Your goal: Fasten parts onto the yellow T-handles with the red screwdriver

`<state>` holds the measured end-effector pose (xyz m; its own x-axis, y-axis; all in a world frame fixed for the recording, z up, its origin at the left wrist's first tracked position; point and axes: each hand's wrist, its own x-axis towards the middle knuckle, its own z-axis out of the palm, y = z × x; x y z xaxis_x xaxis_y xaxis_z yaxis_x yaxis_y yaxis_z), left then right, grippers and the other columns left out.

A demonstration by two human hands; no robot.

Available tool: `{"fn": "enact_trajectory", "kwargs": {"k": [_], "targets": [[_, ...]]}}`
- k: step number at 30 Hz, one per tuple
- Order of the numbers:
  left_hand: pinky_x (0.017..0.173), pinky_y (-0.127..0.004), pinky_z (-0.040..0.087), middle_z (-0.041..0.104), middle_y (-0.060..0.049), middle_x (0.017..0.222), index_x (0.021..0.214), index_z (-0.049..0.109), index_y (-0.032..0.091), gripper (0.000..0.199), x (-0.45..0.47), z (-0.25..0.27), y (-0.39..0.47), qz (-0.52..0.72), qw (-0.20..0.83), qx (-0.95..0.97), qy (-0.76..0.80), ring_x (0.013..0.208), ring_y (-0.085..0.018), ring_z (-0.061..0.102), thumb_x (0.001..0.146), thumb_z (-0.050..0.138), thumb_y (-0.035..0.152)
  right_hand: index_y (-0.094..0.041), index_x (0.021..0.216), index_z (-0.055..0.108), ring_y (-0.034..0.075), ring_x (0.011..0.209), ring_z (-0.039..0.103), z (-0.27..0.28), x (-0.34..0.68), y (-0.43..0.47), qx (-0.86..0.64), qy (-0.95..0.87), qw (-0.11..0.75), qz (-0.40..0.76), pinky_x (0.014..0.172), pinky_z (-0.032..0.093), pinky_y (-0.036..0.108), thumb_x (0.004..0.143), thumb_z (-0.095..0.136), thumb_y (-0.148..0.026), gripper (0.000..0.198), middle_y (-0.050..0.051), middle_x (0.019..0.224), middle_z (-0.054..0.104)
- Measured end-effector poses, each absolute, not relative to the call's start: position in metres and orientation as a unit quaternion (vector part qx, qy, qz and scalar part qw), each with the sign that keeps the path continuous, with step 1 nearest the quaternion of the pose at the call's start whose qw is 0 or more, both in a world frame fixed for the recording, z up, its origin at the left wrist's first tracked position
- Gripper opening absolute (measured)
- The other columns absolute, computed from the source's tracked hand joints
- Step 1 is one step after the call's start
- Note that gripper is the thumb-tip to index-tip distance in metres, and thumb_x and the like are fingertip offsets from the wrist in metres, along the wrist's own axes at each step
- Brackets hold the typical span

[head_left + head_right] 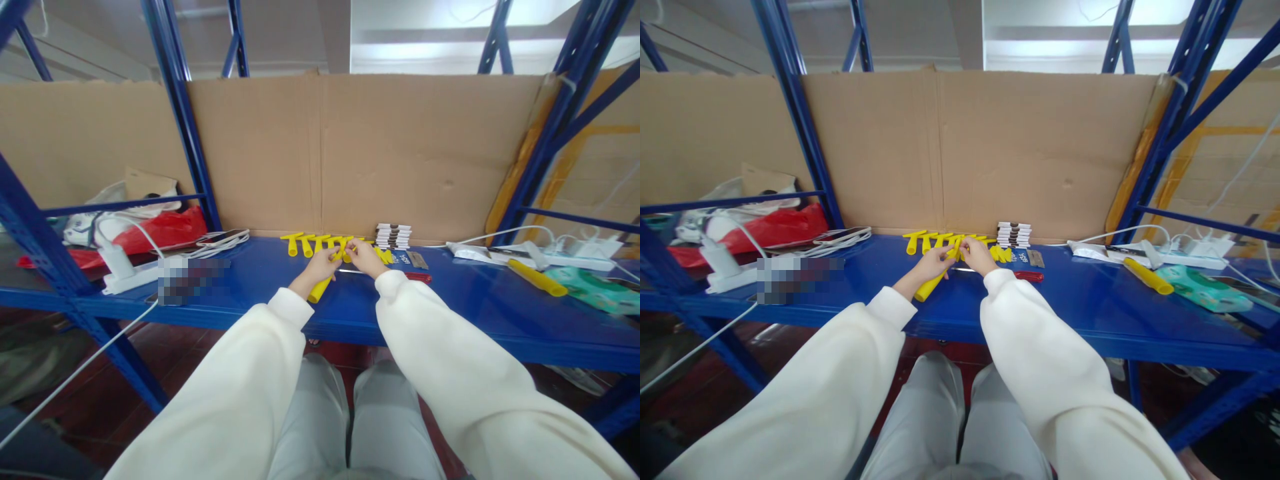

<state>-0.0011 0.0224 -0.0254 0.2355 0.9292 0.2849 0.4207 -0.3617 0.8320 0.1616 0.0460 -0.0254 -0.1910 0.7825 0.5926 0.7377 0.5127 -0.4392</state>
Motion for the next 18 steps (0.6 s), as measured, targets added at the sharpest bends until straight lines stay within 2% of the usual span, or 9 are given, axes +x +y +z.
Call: {"fn": "enact_trajectory", "kwargs": {"k": [4, 8, 12, 15, 18], "targets": [[0.046, -0.019, 0.051, 0.076, -0.011, 0.103, 0.14, 0.064, 0.01, 0.053, -0.001, -0.025, 0.021, 0.394, 0.302, 0.727, 0.474, 0.041, -0.005, 0.058, 0.088, 0.067, 0.012, -0.02, 0.086, 0.064, 0.018, 0.076, 0.064, -0.03, 0.166, 0.055, -0.451, -0.776, 0.434, 0.071, 0.078, 0.051, 0.03, 0.087, 0.055, -0.017, 0.01, 0.002, 0.08, 0.069], [0.048, -0.02, 0.052, 0.076, -0.011, 0.1, 0.143, 0.061, 0.01, 0.055, -0.002, -0.026, 0.023, 0.399, 0.298, 0.724, 0.477, 0.042, -0.006, 0.059, 0.088, 0.069, 0.016, -0.021, 0.084, 0.059, 0.017, 0.071, 0.061, -0.034, 0.165, 0.056, -0.438, -0.778, 0.441, 0.087, 0.073, 0.05, 0.029, 0.087, 0.053, -0.019, 0.008, 0.0, 0.072, 0.064], [0.046, -0.016, 0.047, 0.077, -0.01, 0.096, 0.149, 0.056, 0.012, 0.059, -0.003, -0.027, 0.026, 0.416, 0.313, 0.709, 0.476, 0.042, -0.005, 0.057, 0.091, 0.066, 0.016, -0.02, 0.084, 0.059, 0.017, 0.075, 0.063, -0.028, 0.168, 0.05, -0.476, -0.769, 0.421, 0.071, 0.078, 0.051, 0.03, 0.088, 0.053, -0.018, 0.008, 0.003, 0.08, 0.069], [0.048, -0.017, 0.049, 0.076, -0.012, 0.11, 0.149, 0.057, 0.015, 0.058, -0.002, -0.025, 0.026, 0.426, 0.311, 0.697, 0.486, 0.041, -0.004, 0.057, 0.091, 0.064, 0.014, -0.018, 0.085, 0.064, 0.018, 0.085, 0.067, -0.015, 0.186, 0.047, -0.542, -0.743, 0.392, 0.03, 0.084, 0.051, 0.029, 0.087, 0.053, -0.013, 0.012, 0.006, 0.091, 0.074], [0.052, -0.018, 0.051, 0.074, -0.014, 0.118, 0.148, 0.057, 0.015, 0.058, 0.0, -0.022, 0.022, 0.427, 0.312, 0.69, 0.494, 0.042, -0.004, 0.058, 0.09, 0.063, 0.013, -0.016, 0.082, 0.069, 0.02, 0.089, 0.069, -0.002, 0.22, 0.046, -0.638, -0.7, 0.32, 0.016, 0.083, 0.052, 0.029, 0.082, 0.056, -0.01, 0.014, 0.009, 0.092, 0.076]]}}
